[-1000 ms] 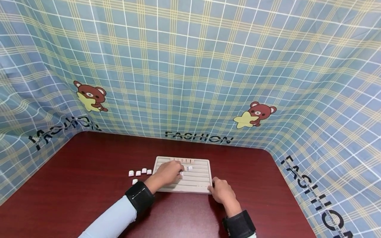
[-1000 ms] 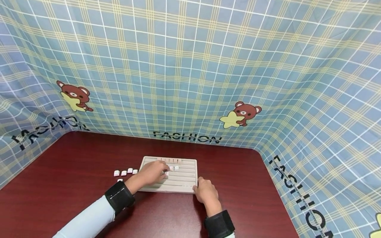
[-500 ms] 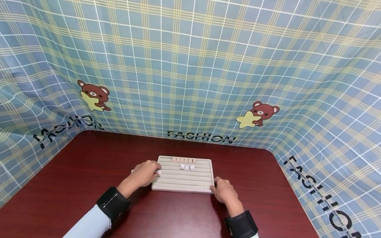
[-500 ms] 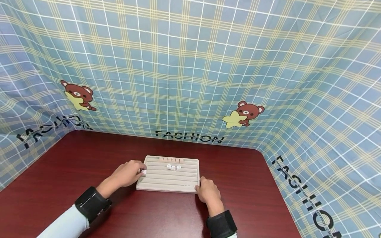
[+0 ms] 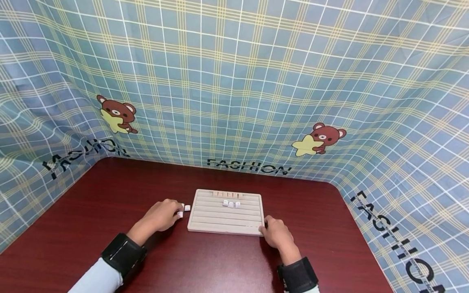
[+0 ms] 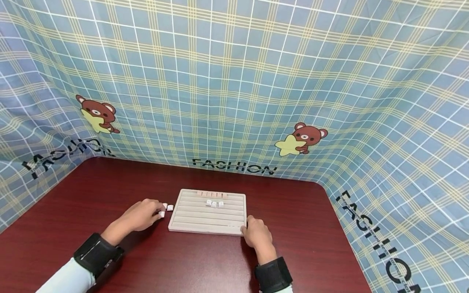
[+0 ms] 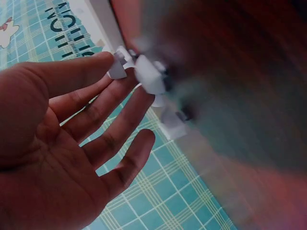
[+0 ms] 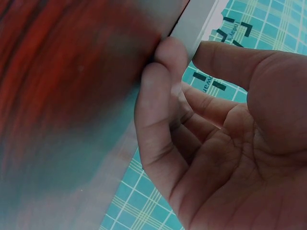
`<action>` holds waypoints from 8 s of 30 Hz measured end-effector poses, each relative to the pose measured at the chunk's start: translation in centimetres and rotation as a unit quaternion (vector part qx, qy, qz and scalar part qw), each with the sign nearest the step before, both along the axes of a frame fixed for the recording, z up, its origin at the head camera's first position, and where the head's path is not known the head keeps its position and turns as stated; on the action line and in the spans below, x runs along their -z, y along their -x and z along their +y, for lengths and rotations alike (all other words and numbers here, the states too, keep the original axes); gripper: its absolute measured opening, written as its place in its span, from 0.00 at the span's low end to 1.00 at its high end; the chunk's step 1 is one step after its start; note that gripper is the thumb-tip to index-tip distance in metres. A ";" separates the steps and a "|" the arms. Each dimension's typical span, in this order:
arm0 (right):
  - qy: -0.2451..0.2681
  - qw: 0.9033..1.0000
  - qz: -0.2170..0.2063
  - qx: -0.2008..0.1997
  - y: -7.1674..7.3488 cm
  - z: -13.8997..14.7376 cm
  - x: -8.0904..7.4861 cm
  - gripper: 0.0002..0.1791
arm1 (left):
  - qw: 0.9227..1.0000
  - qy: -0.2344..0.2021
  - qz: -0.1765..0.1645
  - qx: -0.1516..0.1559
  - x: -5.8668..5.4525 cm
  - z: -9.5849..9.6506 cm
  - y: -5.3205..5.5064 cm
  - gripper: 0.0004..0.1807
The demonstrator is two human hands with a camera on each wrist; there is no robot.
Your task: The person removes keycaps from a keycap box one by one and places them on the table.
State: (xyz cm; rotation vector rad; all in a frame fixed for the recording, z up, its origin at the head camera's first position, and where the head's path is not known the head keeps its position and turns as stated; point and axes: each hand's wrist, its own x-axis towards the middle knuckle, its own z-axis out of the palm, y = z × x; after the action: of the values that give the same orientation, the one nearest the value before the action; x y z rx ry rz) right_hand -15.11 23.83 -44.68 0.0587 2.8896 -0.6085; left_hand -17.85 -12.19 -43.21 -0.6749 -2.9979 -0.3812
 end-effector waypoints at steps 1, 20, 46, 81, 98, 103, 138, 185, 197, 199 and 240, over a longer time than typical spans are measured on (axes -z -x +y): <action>0.000 1.000 -0.001 0.000 0.0 0.0 0.0 0.19 | 1.000 0.002 -0.004 -0.001 0.1 -0.1 0.0 0.00; 0.004 1.000 -0.006 0.001 0.1 0.2 0.0 0.19 | 1.000 0.012 0.022 0.009 0.9 -0.7 -0.2 0.03; 0.011 1.000 -0.011 -0.001 0.0 0.0 -0.1 0.19 | 1.000 0.004 0.005 0.012 -0.7 2.6 0.6 0.09; 0.006 1.000 0.011 0.010 -0.2 0.0 -0.1 0.16 | 0.998 -0.022 0.005 0.061 0.6 12.7 5.3 0.04; 0.000 1.000 0.018 0.015 -0.2 0.0 -0.1 0.15 | 0.998 -0.024 0.006 0.049 0.8 13.1 5.6 0.03; 0.001 1.000 0.016 0.015 -0.2 0.0 -0.1 0.16 | 0.998 -0.023 0.024 0.060 1.1 13.0 5.6 0.02; -0.001 1.000 0.003 0.010 -0.2 -0.1 0.0 0.17 | 0.998 -0.003 0.043 0.036 0.2 8.1 3.3 0.05; 0.011 1.000 0.008 0.005 -0.2 0.1 0.1 0.17 | 0.999 0.043 0.019 0.021 1.2 1.4 0.3 0.06; 0.014 1.000 0.009 0.006 -0.2 0.4 0.2 0.17 | 0.999 0.026 0.021 0.025 -0.7 3.6 0.7 0.06; 0.016 1.000 0.010 0.006 -0.3 0.3 0.1 0.16 | 0.999 0.020 0.025 0.032 -0.9 4.3 0.9 0.06; 0.003 1.000 0.009 0.016 0.1 0.1 0.1 0.15 | 0.995 -0.037 0.023 0.091 1.3 14.6 5.3 0.05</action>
State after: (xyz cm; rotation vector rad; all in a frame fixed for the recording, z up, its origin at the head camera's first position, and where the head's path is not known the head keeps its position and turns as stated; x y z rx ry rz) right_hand -15.18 23.95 -44.73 0.1007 2.9090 -0.6258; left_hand -23.19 2.42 -44.50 -0.9386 -2.8713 -0.4765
